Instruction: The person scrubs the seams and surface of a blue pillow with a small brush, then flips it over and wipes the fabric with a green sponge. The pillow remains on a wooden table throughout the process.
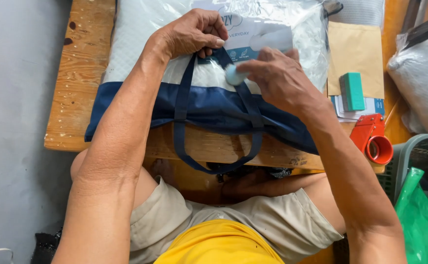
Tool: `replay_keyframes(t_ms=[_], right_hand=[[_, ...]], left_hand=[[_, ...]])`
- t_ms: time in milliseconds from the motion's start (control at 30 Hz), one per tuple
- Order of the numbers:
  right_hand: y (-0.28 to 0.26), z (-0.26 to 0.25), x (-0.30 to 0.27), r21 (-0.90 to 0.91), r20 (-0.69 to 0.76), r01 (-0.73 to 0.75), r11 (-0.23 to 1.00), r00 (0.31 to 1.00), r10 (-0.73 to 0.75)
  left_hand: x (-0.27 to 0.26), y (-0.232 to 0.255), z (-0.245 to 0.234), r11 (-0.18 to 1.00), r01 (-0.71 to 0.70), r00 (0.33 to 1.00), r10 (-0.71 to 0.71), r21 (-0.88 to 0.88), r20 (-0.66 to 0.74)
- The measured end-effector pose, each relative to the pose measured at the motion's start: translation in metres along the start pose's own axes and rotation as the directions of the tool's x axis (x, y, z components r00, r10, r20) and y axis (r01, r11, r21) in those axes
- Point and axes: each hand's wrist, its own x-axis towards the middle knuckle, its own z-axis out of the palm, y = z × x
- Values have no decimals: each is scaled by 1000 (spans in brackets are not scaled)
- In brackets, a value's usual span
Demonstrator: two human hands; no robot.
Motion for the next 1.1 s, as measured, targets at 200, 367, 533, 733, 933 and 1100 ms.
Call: replay_keyframes(t_ms=[200, 367, 533, 733, 933, 1100], right_hand=[[-13, 2, -99, 6, 355, -93, 996, 931, 85], [-17, 16, -102, 162, -101, -6, 987, 995, 22], [-12, 56, -124, -58, 91, -27, 998, 995, 32], [-36, 34, -152, 161, -206, -88, 983, 971, 121], [-62, 71, -94, -5, -254, 26, 1000, 967, -27], [-75, 69, -82, 194, -481, -31, 981, 868, 123]], left_hand=[[-2, -5, 5, 998, -39, 997, 42, 39, -62], [-2, -15, 6, 997, 19, 999, -15, 81, -50], [-2, -12, 5, 998, 15, 998, -11, 67, -62], [-2, -17, 3, 998, 27, 999, -25, 49, -46], [0, -17, 2, 996, 81, 996, -83, -33, -41], [-4, 0, 2, 998, 45, 997, -48, -47, -65]])
